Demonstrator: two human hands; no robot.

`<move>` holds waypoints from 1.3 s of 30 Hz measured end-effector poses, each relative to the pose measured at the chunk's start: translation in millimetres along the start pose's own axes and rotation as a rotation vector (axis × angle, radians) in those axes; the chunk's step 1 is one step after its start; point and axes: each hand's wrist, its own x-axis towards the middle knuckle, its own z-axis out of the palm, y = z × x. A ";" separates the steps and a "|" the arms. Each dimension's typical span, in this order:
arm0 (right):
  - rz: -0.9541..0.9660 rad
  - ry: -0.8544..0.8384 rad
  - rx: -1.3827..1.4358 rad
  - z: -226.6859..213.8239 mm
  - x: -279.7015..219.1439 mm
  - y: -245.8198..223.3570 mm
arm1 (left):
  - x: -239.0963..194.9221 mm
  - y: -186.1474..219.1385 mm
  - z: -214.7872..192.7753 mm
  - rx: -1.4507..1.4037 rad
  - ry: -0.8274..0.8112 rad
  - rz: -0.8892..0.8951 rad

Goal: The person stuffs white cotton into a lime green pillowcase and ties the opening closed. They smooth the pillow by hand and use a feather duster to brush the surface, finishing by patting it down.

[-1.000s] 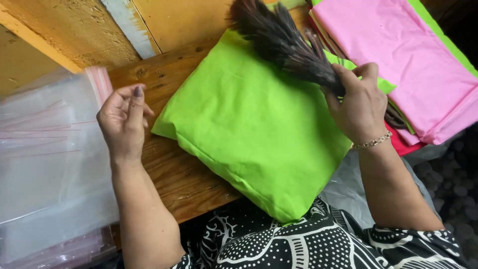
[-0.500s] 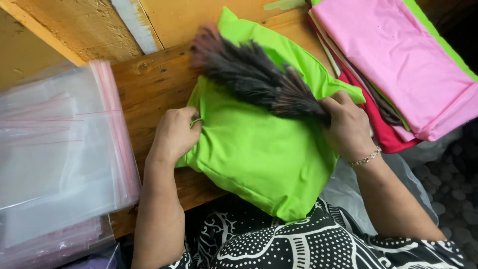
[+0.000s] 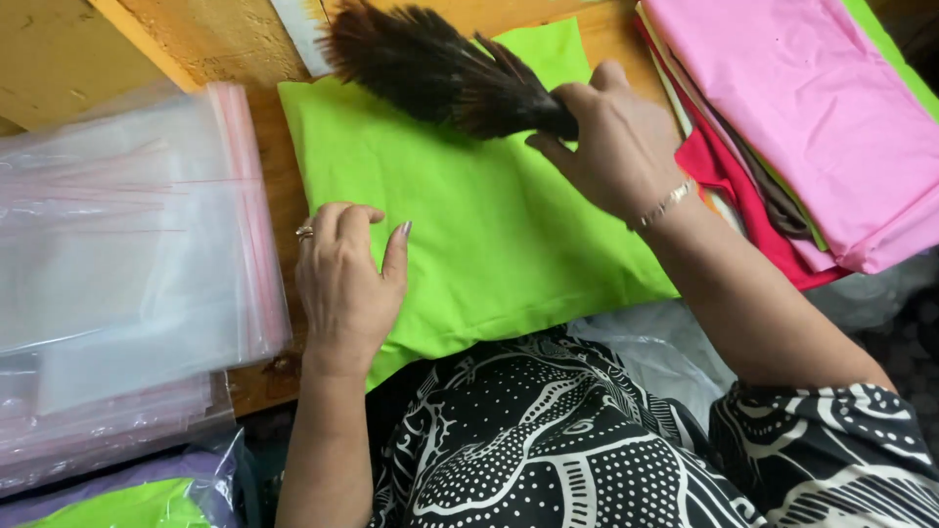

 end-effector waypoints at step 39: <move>0.195 0.487 -0.063 55.9 -168.2 92.9 | -10.8 5.2 54.5 0.137 -0.427 -0.161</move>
